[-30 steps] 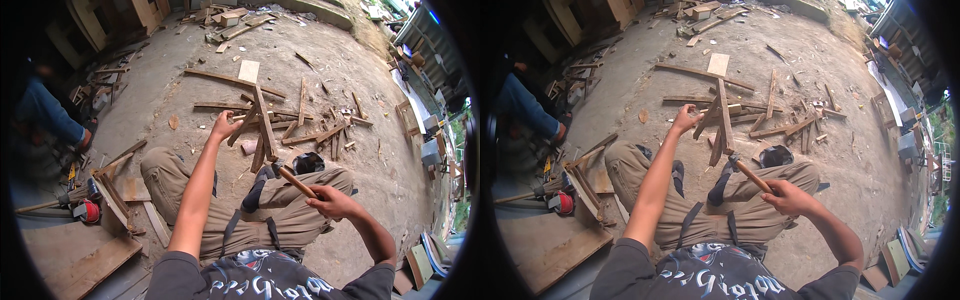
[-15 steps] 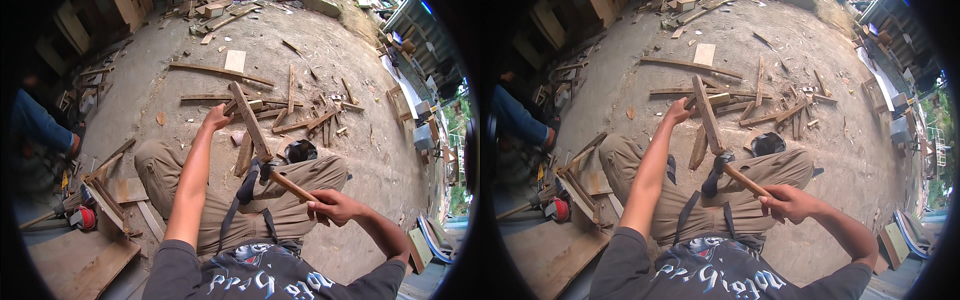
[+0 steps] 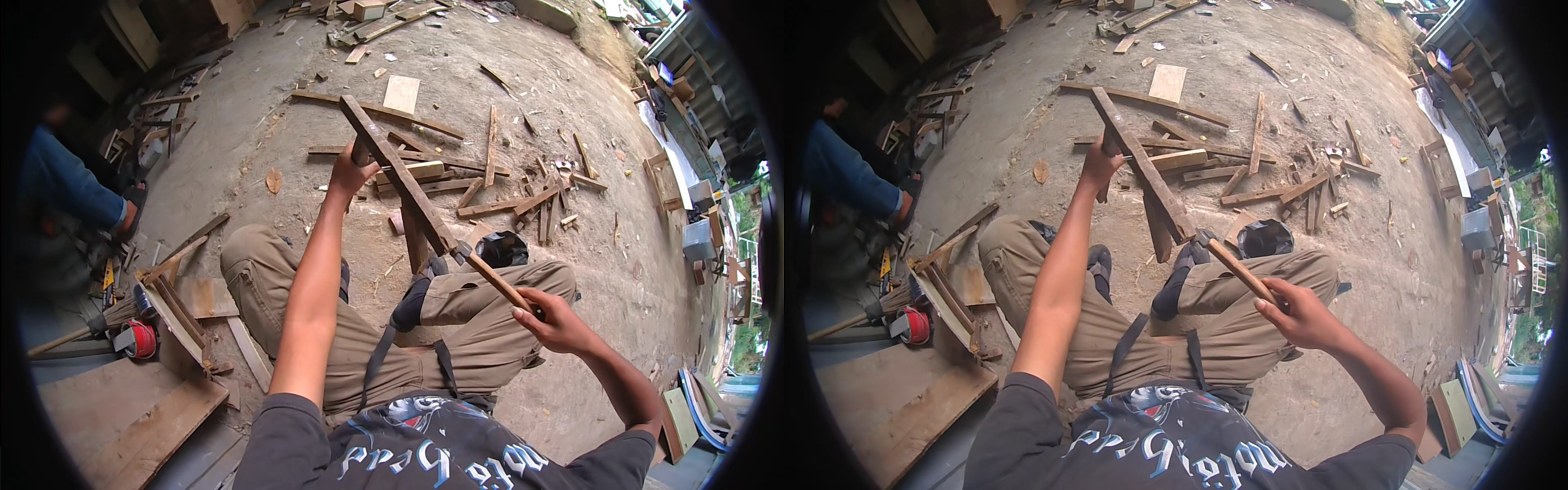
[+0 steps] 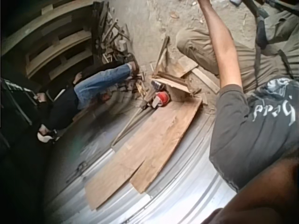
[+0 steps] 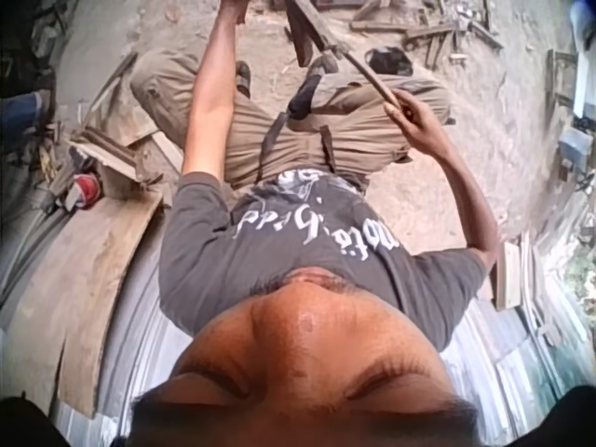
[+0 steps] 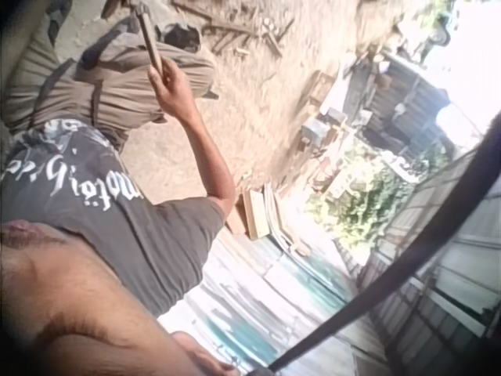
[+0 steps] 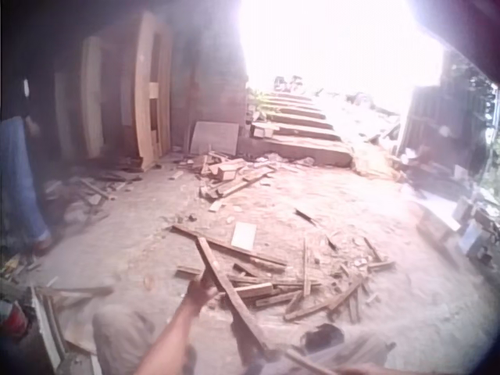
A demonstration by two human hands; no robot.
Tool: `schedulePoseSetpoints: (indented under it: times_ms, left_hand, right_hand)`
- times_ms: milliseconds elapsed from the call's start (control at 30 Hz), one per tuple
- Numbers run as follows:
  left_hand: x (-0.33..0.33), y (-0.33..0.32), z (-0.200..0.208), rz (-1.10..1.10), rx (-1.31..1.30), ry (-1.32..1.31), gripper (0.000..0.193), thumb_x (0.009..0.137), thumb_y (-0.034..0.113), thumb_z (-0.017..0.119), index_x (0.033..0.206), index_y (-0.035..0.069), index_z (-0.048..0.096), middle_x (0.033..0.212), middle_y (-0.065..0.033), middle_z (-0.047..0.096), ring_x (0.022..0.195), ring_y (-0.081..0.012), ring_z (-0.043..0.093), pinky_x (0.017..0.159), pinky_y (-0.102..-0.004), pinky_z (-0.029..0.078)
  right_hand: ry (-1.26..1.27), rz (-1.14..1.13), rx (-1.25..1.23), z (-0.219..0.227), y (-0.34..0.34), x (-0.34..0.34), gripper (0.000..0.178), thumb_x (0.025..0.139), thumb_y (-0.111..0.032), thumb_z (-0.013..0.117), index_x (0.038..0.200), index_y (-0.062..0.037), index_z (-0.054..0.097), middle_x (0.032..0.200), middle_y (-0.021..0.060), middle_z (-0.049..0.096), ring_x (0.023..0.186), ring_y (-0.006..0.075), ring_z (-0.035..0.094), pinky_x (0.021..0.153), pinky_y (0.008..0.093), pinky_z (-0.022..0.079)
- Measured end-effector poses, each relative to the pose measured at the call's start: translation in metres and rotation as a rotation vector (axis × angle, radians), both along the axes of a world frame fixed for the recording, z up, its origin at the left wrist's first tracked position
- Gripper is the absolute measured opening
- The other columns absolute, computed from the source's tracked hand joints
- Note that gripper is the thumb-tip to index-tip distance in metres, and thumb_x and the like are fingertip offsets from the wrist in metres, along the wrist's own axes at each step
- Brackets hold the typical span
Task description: The person sits on the ground and uses a hammer to repeatedly strike and break small pieces of wood into smaller fragments. They handle the wood pieces one at a time, striking them against a small block on the ground.
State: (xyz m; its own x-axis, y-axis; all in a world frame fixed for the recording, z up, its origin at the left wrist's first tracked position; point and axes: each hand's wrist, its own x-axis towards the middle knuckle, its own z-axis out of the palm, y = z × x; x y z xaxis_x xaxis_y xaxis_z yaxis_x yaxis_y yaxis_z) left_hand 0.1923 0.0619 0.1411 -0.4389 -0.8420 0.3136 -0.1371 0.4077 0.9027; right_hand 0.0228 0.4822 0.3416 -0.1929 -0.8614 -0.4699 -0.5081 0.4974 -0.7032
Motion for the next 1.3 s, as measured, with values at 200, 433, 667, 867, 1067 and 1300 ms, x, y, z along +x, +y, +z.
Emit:
schedulePoseSetpoints:
  times_ms: [200,433,667,867,1067,1300]
  left_hand:
    - [0.005,-0.015,0.014,0.162,-0.195,0.367,0.031,0.079,0.01,0.083,0.089,0.006,0.054,0.103,-0.0065,0.063,0.098,-0.0108,0.057,0.079,-0.027,0.048]
    - [0.023,-0.01,-0.007,0.155,-0.071,0.268,0.027,0.084,0.004,0.074,0.107,0.003,0.059,0.095,-0.0031,0.063,0.084,-0.0135,0.061,0.075,-0.0281,0.052]
    - [0.027,0.026,-0.057,0.082,0.594,0.405,0.005,0.089,0.006,0.065,0.088,0.002,0.062,0.075,-0.0057,0.065,0.06,-0.0137,0.063,0.057,-0.0286,0.05]
    - [0.029,0.015,-0.068,0.322,0.497,-0.037,0.03,0.088,0.03,0.068,0.079,0.0,0.064,0.067,-0.0111,0.065,0.059,-0.0199,0.064,0.054,-0.0341,0.047]
    - [0.025,0.019,-0.04,0.378,0.189,-0.342,0.049,0.081,0.05,0.068,0.085,0.002,0.071,0.085,-0.0233,0.07,0.089,-0.04,0.069,0.068,-0.045,0.053]
    - [0.024,-0.004,-0.025,0.309,0.019,-0.338,0.043,0.079,0.043,0.07,0.082,0.001,0.07,0.085,-0.0261,0.068,0.088,-0.0442,0.066,0.072,-0.0493,0.053]
  right_hand:
    - [0.063,-0.01,-0.027,0.003,-0.005,0.008,0.041,0.094,-0.025,0.066,0.124,0.0024,0.056,0.089,0.0188,0.068,0.077,0.0235,0.066,0.069,0.0353,0.05]
    - [0.159,-0.215,-0.292,-0.009,-0.029,0.002,0.038,0.092,-0.017,0.067,0.123,0.0028,0.055,0.097,0.0209,0.069,0.084,0.025,0.07,0.074,0.0348,0.052]
    - [0.22,-0.237,-0.489,-0.025,-0.058,-0.004,0.037,0.088,-0.01,0.07,0.12,0.0027,0.056,0.094,0.0199,0.068,0.082,0.0287,0.069,0.075,0.0363,0.052]
    - [0.073,-0.109,-0.36,-0.017,-0.052,-0.004,0.033,0.088,-0.006,0.068,0.115,0.0032,0.051,0.089,0.0151,0.068,0.074,0.0196,0.069,0.068,0.0321,0.054]
    - [-0.063,-0.118,-0.133,0.011,-0.037,0.009,0.033,0.091,-0.004,0.067,0.114,-0.0003,0.045,0.078,0.0109,0.063,0.063,0.0153,0.064,0.056,0.0292,0.05]
    - [0.117,0.134,-0.208,0.012,-0.025,0.012,0.037,0.097,-0.018,0.061,0.127,-0.0018,0.046,0.065,0.0166,0.059,0.058,0.0261,0.061,0.056,0.0372,0.044]
